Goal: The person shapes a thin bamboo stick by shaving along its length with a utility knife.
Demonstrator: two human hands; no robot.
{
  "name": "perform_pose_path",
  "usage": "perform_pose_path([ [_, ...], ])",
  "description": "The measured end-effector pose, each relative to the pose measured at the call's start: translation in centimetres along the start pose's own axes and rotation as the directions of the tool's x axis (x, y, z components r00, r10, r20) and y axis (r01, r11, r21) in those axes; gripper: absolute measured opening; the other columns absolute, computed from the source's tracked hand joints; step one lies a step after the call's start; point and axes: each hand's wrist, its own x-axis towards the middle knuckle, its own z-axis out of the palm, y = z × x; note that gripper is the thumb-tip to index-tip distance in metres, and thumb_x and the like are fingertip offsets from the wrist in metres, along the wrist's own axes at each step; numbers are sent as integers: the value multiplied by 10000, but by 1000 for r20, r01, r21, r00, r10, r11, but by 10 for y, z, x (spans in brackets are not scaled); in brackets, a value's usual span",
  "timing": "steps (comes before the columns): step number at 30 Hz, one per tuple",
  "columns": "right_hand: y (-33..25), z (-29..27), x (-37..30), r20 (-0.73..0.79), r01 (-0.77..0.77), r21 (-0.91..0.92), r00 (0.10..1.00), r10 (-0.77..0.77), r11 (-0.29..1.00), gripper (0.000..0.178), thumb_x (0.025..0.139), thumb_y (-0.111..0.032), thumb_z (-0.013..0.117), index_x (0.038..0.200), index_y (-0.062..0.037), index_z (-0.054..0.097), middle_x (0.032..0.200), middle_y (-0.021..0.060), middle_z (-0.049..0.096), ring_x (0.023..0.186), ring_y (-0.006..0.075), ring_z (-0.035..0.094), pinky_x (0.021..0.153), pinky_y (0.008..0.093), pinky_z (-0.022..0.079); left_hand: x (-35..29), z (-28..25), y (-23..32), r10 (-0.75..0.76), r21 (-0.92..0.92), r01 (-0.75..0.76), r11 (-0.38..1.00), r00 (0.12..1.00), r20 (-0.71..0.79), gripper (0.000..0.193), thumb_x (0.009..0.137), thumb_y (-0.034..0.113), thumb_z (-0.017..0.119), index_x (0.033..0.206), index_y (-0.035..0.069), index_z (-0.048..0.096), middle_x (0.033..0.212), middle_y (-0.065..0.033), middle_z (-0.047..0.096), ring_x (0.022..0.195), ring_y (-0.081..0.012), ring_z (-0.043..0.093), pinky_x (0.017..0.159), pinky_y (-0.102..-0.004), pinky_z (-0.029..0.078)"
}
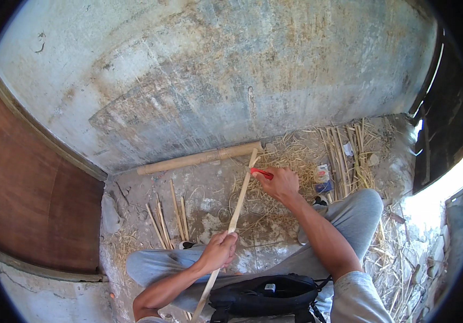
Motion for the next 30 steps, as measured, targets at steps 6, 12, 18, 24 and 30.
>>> perform_pose_path([
  [6,9,14,12,-77,-121,50,989,125,991,496,867,-594,610,953,-131,763,827,151,730,803,360,707,755,472,555,-6,1,8,3,26,-2,1000,999,-53,297,1053,289,445,825,98,448,560,27,374,396,-98,367,365,-290,309],
  [12,109,-28,71,-294,-278,358,872,390,891,639,888,-610,602,767,7,714,656,197,651,647,294,677,625,421,485,-38,-16,-8,184,82,-175,981,975,-120,377,1058,297,435,735,102,434,524,35,369,389,-97,376,346,-285,292],
  [18,63,-25,32,-90,-191,729,925,369,657,477,950,-495,630,785,-49,667,576,-75,431,505,33,353,463,250,260,-53,-50,13,144,-111,-155,982,984,-100,299,1054,300,449,830,102,436,572,17,308,411,-74,293,357,-257,211],
  [24,9,-57,18,-9,-113,793,980,198,598,419,936,-419,682,769,-36,675,601,-76,403,576,41,360,497,266,277,-50,-38,6,160,-42,-158,987,986,54,324,1077,288,405,809,107,390,595,21,300,428,-82,281,367,-266,224],
  [30,-55,-120,-2,99,21,566,991,-94,824,349,898,-385,734,889,-36,739,605,-59,474,583,48,415,518,265,335,-56,-47,15,99,-22,-98,995,995,18,323,1073,310,417,822,107,406,592,12,318,433,-88,293,372,-262,226],
])
